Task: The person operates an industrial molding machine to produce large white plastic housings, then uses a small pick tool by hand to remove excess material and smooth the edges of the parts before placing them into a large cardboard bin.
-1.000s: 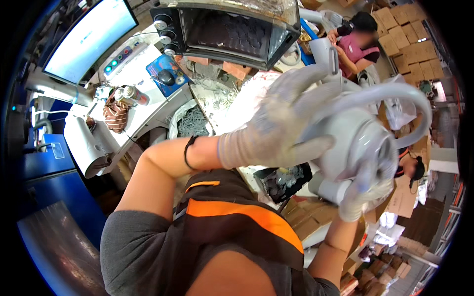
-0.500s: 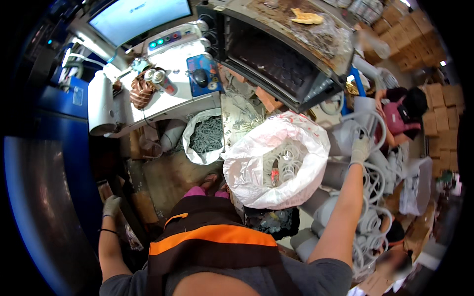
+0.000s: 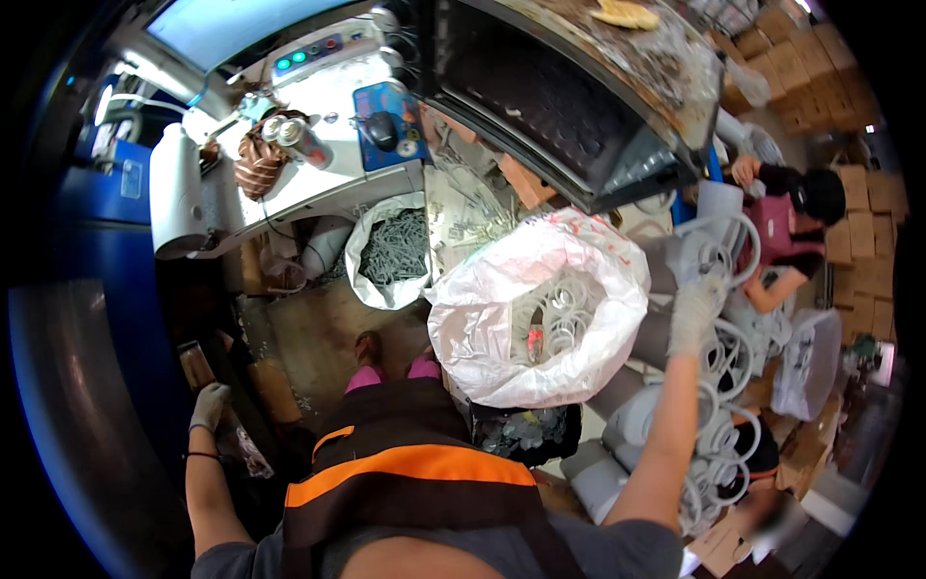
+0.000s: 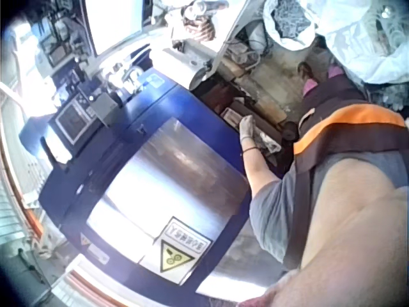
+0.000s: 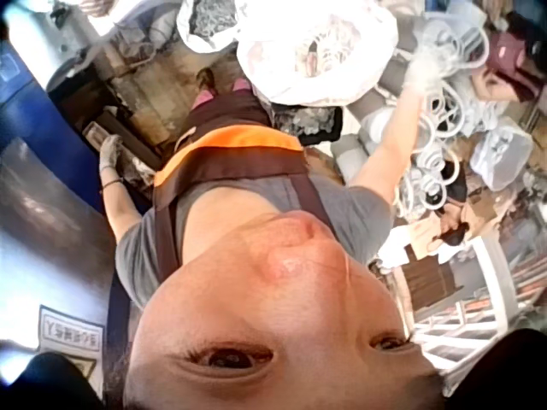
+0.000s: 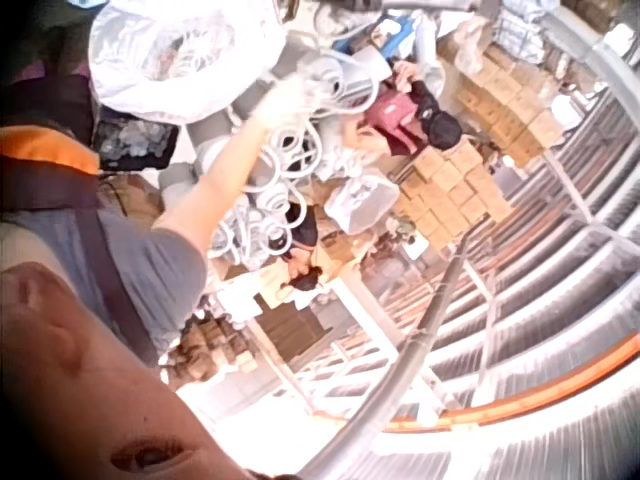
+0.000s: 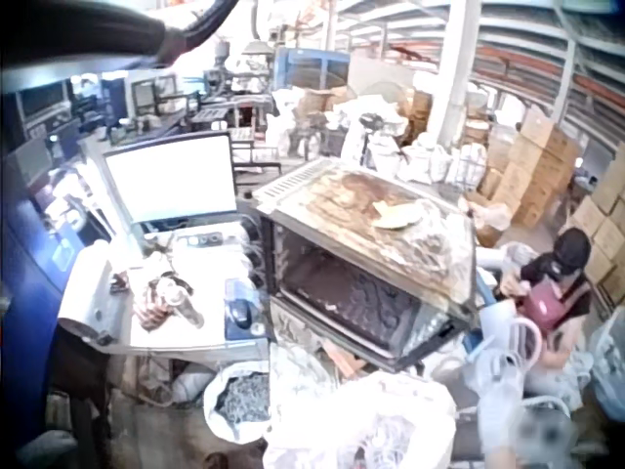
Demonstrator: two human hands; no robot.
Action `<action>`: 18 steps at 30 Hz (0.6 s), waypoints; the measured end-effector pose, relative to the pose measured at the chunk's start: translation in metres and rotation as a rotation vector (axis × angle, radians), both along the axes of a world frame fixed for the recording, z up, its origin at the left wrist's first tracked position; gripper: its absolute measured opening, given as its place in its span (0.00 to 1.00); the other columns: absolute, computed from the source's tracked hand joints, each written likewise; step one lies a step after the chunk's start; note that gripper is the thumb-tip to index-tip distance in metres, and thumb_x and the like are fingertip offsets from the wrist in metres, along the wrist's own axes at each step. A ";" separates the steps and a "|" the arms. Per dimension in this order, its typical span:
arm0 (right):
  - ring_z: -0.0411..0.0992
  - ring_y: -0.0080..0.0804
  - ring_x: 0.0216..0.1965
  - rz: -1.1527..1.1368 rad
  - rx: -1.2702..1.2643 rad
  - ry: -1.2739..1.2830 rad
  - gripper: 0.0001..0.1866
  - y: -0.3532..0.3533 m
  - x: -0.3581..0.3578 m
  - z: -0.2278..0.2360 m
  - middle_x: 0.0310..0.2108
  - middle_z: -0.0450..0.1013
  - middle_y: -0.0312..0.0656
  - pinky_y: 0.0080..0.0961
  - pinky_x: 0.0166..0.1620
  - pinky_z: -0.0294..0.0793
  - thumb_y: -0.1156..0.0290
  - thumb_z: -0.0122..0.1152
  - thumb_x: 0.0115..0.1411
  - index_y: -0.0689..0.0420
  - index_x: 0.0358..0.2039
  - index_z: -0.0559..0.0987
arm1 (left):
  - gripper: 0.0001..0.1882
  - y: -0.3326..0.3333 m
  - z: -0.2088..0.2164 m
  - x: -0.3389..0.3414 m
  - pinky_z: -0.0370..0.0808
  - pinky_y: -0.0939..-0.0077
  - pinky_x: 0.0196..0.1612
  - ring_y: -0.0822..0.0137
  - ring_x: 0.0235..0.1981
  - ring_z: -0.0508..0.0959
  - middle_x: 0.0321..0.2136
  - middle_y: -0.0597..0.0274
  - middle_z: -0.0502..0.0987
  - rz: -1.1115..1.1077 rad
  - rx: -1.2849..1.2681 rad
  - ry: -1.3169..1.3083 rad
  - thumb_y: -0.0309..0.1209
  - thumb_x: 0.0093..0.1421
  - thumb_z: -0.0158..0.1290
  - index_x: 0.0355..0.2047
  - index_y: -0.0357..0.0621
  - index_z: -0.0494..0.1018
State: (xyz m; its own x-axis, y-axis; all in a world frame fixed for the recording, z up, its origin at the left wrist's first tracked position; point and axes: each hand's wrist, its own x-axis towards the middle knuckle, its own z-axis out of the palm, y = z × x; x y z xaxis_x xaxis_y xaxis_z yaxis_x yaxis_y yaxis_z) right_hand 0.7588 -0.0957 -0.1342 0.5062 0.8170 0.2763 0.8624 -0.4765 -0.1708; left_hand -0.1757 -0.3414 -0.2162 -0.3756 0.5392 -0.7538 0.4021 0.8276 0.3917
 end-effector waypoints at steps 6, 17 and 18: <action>0.66 0.51 0.54 0.625 0.457 0.493 0.24 0.135 -0.245 0.025 0.50 0.69 0.57 0.40 0.58 0.61 0.55 0.59 0.57 0.61 0.46 0.74 | 0.16 0.066 0.023 0.102 0.73 0.73 0.39 0.66 0.33 0.76 0.31 0.58 0.77 0.095 0.033 -0.214 0.37 0.58 0.54 0.37 0.35 0.75; 0.45 0.49 0.68 -0.127 -0.042 -0.040 0.42 0.330 -0.162 -0.077 0.66 0.49 0.55 0.42 0.67 0.44 0.30 0.33 0.57 0.42 0.65 0.58 | 0.03 -0.277 0.166 0.031 0.72 0.57 0.36 0.53 0.31 0.76 0.25 0.56 0.75 -0.566 -0.600 0.725 0.30 0.48 0.53 0.20 0.51 0.75; 0.45 0.48 0.68 -0.116 -0.024 -0.021 0.42 0.333 -0.160 -0.080 0.66 0.49 0.55 0.41 0.66 0.45 0.29 0.34 0.56 0.41 0.65 0.58 | 0.04 -0.277 0.168 0.012 0.72 0.57 0.36 0.53 0.30 0.76 0.24 0.57 0.75 -0.553 -0.584 0.841 0.29 0.49 0.52 0.19 0.50 0.75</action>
